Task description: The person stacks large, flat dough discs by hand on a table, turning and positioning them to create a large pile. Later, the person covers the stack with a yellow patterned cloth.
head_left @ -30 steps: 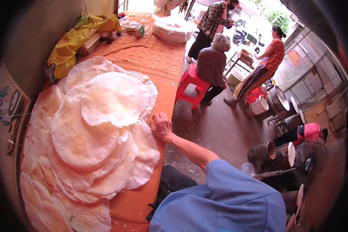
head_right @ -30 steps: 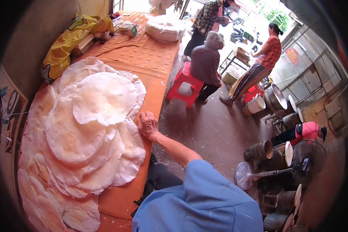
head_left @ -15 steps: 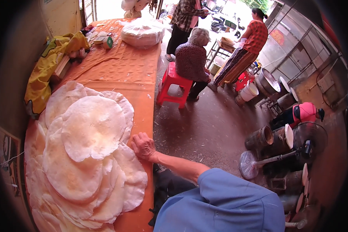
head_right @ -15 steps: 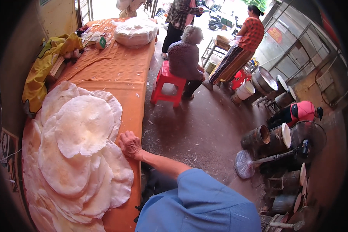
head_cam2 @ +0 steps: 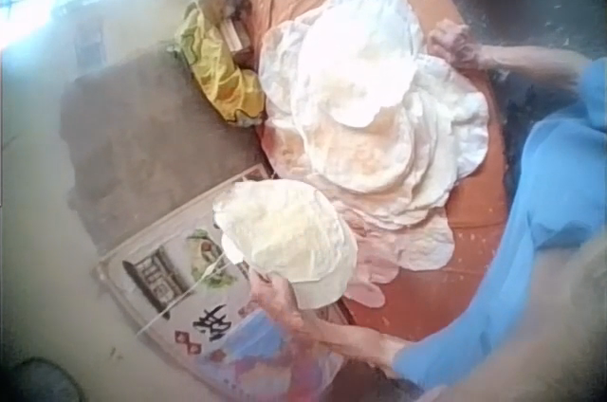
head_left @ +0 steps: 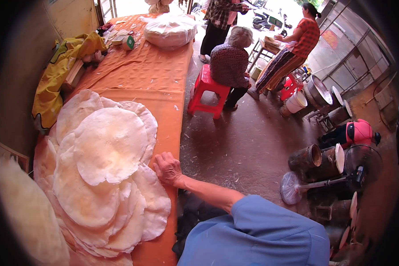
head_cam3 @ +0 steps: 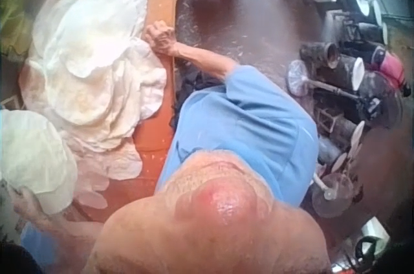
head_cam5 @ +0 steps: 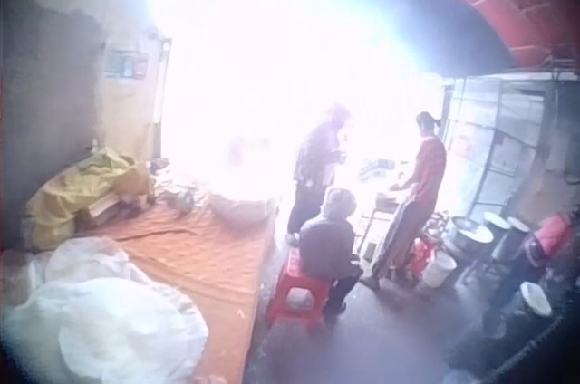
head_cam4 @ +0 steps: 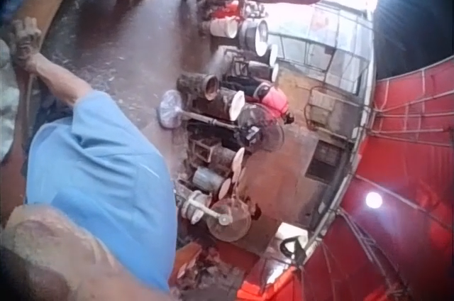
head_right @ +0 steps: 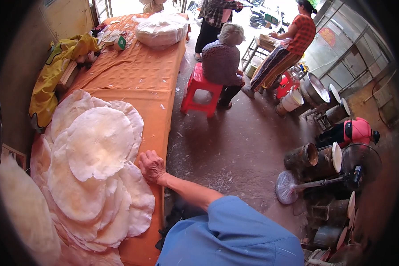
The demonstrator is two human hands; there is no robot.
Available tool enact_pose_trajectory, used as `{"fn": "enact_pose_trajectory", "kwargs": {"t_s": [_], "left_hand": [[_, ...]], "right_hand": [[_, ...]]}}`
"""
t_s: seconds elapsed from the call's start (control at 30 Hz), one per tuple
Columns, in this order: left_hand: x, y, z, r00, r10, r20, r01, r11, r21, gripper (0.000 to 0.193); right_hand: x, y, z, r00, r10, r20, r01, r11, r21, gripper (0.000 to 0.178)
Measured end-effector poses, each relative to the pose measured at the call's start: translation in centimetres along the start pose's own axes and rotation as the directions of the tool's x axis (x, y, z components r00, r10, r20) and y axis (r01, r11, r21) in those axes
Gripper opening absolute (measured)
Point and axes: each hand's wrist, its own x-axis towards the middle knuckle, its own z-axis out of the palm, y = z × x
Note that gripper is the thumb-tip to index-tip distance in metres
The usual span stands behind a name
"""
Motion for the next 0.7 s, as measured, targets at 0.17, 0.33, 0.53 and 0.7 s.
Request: {"fn": "enact_pose_trajectory", "kwargs": {"t_s": [0.17, 0.33, 0.53, 0.7], "left_hand": [[3.9, 5.6, -1.0, 0.971, 0.240, -0.013, -0.238, 0.967, 0.086, 0.046], [1.6, 11.7, 17.5, 0.916, 0.397, 0.059, -0.397, 0.918, -0.004, 0.055], [-7.0, 8.7, 23.3, 0.970, 0.238, 0.055, -0.233, 0.969, -0.086, 0.055], [-7.9, 7.4, 21.7, 0.983, 0.062, -0.170, -0.086, 0.987, -0.135, 0.036]], "right_hand": [[0.4, -1.1, -0.1, 1.000, -0.003, -0.004, 0.004, 1.000, 0.021, 0.015], [0.3, 0.7, -0.7, 1.000, 0.009, 0.002, -0.009, 1.000, -0.006, 0.018], [0.4, -2.3, 1.9, 0.998, -0.066, -0.013, 0.066, 0.997, 0.044, 0.013], [1.1, 0.6, 0.9, 0.999, -0.035, -0.007, 0.035, 0.996, -0.086, 0.007]]}}
